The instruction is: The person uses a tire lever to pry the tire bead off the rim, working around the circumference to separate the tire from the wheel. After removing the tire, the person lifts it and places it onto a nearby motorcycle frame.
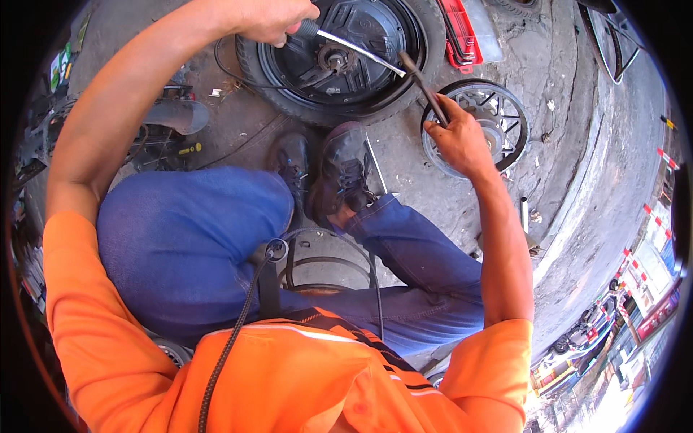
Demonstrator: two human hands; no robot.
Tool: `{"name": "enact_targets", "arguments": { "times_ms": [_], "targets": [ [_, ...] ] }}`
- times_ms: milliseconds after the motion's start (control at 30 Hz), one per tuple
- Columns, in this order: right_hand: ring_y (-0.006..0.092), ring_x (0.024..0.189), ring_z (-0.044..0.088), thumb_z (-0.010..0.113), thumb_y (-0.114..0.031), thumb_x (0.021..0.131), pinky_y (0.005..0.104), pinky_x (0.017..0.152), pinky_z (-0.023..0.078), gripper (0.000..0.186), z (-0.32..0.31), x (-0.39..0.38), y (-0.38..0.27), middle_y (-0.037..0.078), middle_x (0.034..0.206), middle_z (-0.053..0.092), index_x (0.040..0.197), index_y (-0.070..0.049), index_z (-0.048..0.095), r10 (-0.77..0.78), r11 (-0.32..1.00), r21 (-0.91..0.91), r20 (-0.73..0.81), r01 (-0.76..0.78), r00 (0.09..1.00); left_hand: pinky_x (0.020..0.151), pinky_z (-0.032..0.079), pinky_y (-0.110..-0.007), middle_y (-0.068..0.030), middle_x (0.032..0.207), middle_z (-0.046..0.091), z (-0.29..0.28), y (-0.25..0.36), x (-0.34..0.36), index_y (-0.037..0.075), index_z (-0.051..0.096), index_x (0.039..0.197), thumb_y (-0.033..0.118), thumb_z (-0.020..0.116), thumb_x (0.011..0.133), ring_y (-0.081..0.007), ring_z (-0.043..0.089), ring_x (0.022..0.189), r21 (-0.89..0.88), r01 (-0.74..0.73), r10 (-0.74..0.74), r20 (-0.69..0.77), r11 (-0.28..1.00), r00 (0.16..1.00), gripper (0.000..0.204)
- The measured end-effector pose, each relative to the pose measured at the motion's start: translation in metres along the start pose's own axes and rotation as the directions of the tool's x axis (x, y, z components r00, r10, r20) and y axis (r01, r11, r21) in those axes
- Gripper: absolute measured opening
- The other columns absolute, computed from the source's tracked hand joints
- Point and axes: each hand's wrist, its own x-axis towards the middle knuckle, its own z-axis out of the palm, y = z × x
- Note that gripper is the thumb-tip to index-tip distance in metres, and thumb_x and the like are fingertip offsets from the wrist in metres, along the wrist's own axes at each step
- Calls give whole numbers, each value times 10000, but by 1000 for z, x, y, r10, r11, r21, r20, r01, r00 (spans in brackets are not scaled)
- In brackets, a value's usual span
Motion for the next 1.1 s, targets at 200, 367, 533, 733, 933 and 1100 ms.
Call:
{"name": "enact_targets", "arguments": {
  "times_ms": [200, 367, 533, 733, 933, 1100],
  "targets": [
    [451, 1131, 630, 713, -279, 883, 497, 969, 487, 626, 54, -67, 54, 335, 1187, 631, 1389, 3, 476, 265, 959, -159, 222, -233, 938, 754, 556, -511, -194, 881, 723, -12, 23, -17, 17, 668, 947, 286, 757, 829, -395, 703, 903, -36, -8, 9, 45, 999, 999, 307],
    [449, 1172, 576, 721, -292, 864, 502, 978, 486, 632, 62, -62, 31, 272, 1248, 566, 1410, -64, 501, 132, 828, -549, 387, 113, 913, 809, 546, -511, -266, 896, 708, -24, 55, -35, -49, 696, 951, 350, 670, 891, -431, 694, 897, -200, -6, 30, 116, 980, 993, 404],
    [427, 1121, 615, 679, -375, 929, 487, 982, 479, 665, 48, 22, -141, 252, 1118, 654, 1421, 26, 478, -579, 755, 13, -457, 656, 675, 696, 536, -416, -82, 898, 672, -5, 36, -23, 34, 587, 976, 179, 644, 929, -223, 687, 843, -595, -131, -93, -331, 793, 939, 163],
    [398, 1144, 597, 614, -584, 894, 505, 998, 417, 874, 62, 41, -214, 261, 1150, 666, 1418, 100, 469, -332, 933, 86, -172, 350, 927, 660, 535, -300, -9, 860, 566, 20, -24, -31, 62, 571, 1057, 136, 520, 991, -120, 610, 795, -983, 97, -254, 55, 157, 966, 111],
    [410, 969, 663, 550, -712, 871, 522, 912, 458, 721, 37, 29, -193, 199, 847, 720, 856, -17, 741, -371, 914, 219, 112, 342, 922, 1012, 463, -549, -272, 1339, 556, 75, -24, 25, 139, 435, 1487, 426, 692, 904, -484, 545, 1227, -482, 382, -615, -625, 788, 480, 699],
    [325, 914, 591, 690, -511, 825, 451, 813, 428, 444, -2, -21, -148, 101, 814, 608, 737, -76, 680, -552, 834, 26, 53, 551, 832, 1034, 473, -516, -254, 1317, 591, 90, -34, 43, 192, 408, 1517, 479, 739, 856, -455, 575, 1216, -516, 184, -541, -728, 837, 420, 793]
  ]
}}
